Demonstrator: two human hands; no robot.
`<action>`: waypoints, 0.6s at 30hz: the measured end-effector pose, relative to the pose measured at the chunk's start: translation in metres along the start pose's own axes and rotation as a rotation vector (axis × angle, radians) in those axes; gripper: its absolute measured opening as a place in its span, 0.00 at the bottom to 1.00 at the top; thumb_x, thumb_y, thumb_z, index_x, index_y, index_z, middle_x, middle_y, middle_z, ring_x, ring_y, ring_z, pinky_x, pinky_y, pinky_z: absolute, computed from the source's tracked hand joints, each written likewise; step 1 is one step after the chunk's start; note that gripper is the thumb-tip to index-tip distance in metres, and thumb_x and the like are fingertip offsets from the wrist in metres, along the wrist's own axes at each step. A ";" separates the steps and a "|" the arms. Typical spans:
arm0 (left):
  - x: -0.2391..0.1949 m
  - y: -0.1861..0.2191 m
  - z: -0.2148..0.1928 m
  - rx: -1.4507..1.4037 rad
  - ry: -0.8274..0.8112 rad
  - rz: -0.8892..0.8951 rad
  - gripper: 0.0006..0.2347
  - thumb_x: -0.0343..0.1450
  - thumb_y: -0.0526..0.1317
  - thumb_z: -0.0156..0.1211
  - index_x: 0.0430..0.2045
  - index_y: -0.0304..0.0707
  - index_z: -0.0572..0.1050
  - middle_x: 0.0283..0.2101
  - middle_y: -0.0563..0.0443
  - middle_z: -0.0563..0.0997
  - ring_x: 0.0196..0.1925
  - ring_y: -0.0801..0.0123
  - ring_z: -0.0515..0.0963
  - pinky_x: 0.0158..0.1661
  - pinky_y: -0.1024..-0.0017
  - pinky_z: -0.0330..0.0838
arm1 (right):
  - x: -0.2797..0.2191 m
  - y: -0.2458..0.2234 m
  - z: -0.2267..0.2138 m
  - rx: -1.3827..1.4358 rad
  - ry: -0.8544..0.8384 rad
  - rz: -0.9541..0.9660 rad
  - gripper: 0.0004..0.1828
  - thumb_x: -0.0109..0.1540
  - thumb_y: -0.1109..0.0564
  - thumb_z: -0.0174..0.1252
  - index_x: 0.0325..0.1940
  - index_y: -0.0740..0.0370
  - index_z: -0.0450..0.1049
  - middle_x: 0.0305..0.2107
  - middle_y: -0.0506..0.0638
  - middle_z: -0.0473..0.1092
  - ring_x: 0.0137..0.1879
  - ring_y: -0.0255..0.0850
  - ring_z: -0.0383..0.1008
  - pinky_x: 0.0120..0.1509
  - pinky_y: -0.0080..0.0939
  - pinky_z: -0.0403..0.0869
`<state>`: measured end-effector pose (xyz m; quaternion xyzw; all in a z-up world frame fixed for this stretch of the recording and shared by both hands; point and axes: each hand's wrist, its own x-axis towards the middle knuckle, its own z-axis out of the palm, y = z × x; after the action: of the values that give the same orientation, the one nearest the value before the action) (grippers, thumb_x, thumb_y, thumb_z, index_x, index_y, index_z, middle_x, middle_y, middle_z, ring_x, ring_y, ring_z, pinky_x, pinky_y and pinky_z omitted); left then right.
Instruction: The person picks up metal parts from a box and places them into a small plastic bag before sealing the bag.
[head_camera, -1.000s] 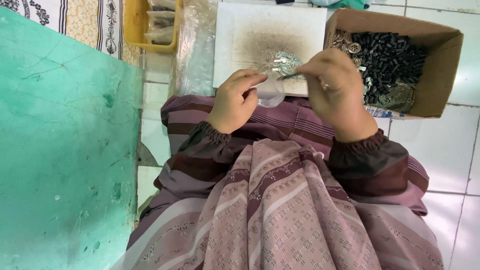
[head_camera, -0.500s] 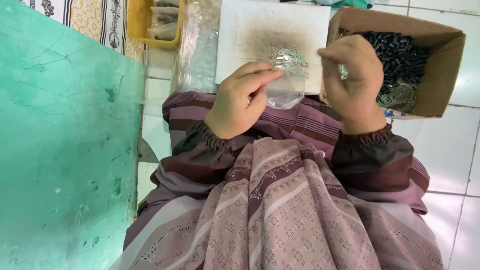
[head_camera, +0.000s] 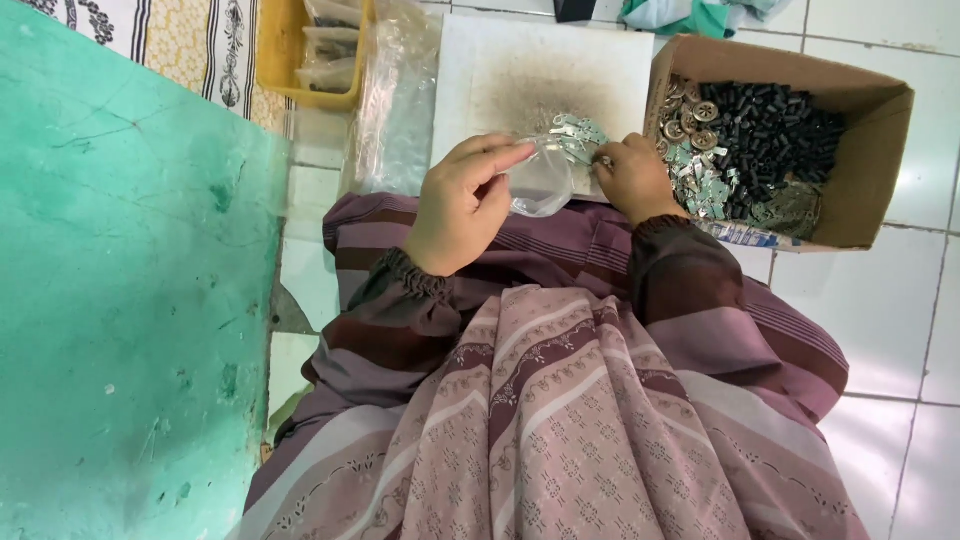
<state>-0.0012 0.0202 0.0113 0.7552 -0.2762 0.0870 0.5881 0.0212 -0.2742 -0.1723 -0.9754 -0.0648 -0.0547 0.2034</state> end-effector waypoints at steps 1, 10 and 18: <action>-0.003 0.000 0.001 -0.002 -0.001 -0.004 0.18 0.71 0.24 0.53 0.52 0.39 0.81 0.47 0.39 0.81 0.50 0.48 0.84 0.46 0.63 0.80 | -0.002 -0.004 -0.001 0.000 -0.004 0.002 0.09 0.63 0.59 0.65 0.47 0.57 0.84 0.31 0.55 0.68 0.43 0.53 0.74 0.45 0.50 0.77; -0.005 -0.008 0.007 -0.010 -0.009 -0.024 0.17 0.70 0.24 0.55 0.51 0.38 0.81 0.47 0.39 0.82 0.49 0.48 0.84 0.45 0.62 0.81 | 0.007 -0.002 0.007 -0.058 -0.118 0.089 0.09 0.64 0.56 0.63 0.47 0.59 0.79 0.38 0.55 0.65 0.53 0.57 0.70 0.50 0.51 0.79; 0.000 -0.011 0.012 -0.004 -0.005 -0.022 0.18 0.70 0.24 0.54 0.52 0.37 0.81 0.47 0.36 0.82 0.50 0.40 0.83 0.45 0.58 0.81 | 0.004 -0.013 -0.023 0.249 0.009 0.070 0.07 0.67 0.62 0.59 0.47 0.59 0.81 0.39 0.58 0.76 0.53 0.57 0.75 0.57 0.54 0.76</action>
<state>0.0026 0.0109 -0.0013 0.7572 -0.2695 0.0783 0.5898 0.0215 -0.2718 -0.1454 -0.9441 -0.0361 -0.0437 0.3248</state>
